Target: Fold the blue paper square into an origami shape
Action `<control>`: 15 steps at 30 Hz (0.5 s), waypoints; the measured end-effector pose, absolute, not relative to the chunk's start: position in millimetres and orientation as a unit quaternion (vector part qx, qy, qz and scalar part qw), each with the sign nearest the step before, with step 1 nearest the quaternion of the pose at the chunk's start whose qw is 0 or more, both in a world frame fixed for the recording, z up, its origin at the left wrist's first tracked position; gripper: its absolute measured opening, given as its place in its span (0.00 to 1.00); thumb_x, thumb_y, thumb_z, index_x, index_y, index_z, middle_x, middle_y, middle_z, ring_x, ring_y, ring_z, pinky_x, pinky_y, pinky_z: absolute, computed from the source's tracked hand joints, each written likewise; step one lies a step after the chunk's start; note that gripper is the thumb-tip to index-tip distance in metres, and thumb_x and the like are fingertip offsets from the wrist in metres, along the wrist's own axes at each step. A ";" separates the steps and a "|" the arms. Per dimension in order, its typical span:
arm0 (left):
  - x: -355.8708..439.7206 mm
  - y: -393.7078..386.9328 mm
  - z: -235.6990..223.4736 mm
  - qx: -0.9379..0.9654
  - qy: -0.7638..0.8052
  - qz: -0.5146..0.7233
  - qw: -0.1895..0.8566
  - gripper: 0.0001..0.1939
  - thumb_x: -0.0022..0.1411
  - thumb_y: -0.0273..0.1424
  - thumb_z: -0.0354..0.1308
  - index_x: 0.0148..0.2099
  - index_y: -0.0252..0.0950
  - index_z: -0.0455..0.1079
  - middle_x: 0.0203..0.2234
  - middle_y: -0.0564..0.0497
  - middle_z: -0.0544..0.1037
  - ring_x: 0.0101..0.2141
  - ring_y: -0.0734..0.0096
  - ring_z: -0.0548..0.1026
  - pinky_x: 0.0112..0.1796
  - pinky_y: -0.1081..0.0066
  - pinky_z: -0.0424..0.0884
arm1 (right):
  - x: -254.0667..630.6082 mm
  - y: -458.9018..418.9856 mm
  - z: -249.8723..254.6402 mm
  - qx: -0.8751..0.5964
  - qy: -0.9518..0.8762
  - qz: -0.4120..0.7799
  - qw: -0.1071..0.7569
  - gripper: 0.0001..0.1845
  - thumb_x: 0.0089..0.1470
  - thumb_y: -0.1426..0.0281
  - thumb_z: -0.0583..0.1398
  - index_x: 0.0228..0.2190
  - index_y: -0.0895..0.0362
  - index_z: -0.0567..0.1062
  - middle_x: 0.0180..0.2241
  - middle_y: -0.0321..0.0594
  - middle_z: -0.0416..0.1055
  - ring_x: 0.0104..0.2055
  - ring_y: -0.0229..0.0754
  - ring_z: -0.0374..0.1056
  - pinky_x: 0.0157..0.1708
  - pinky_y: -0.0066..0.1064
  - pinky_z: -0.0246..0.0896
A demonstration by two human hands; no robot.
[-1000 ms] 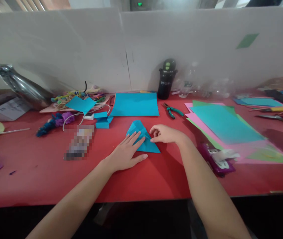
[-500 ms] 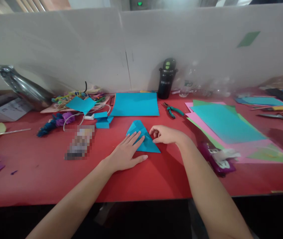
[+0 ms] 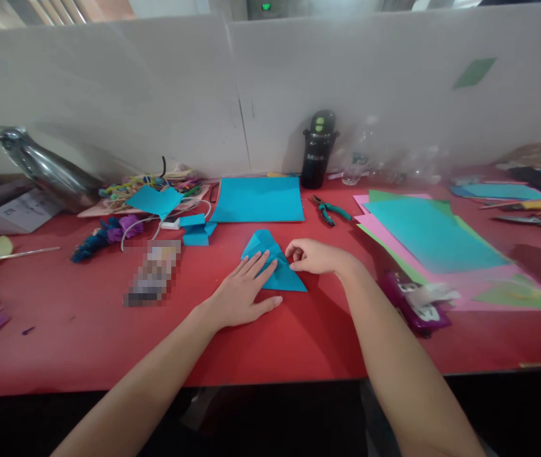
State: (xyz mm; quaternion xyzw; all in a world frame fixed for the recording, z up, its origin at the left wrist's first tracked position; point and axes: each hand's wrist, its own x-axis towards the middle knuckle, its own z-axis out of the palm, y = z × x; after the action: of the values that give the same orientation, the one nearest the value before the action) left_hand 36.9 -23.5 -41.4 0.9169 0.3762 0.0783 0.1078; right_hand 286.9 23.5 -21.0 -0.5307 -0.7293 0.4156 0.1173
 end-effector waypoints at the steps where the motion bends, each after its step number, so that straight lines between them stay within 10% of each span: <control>1: 36.8 -23.4 -41.8 0.917 0.376 0.079 0.107 0.43 0.67 0.58 0.43 0.74 0.37 0.47 0.72 0.43 0.43 0.71 0.50 0.41 0.68 0.49 0.44 | 285.0 24.3 -22.3 -0.537 -0.729 0.404 0.128 0.12 0.53 0.65 0.63 0.40 0.57 0.73 0.38 0.44 0.74 0.38 0.43 0.71 0.38 0.33 0.66; 15: 38.1 -25.2 -40.3 0.915 0.383 0.087 0.096 0.43 0.66 0.57 0.45 0.73 0.36 0.49 0.72 0.43 0.44 0.71 0.48 0.43 0.67 0.47 0.46 | 282.1 31.4 -39.1 -0.562 -0.719 0.370 0.172 0.09 0.52 0.66 0.64 0.34 0.56 0.72 0.31 0.40 0.74 0.33 0.42 0.71 0.34 0.32 0.65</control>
State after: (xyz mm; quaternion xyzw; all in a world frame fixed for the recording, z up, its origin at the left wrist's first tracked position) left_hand 38.1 -25.2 -40.3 0.9148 0.3826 0.0870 0.0959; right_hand 282.1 31.4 -39.1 -0.5623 -0.7193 0.3699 0.1721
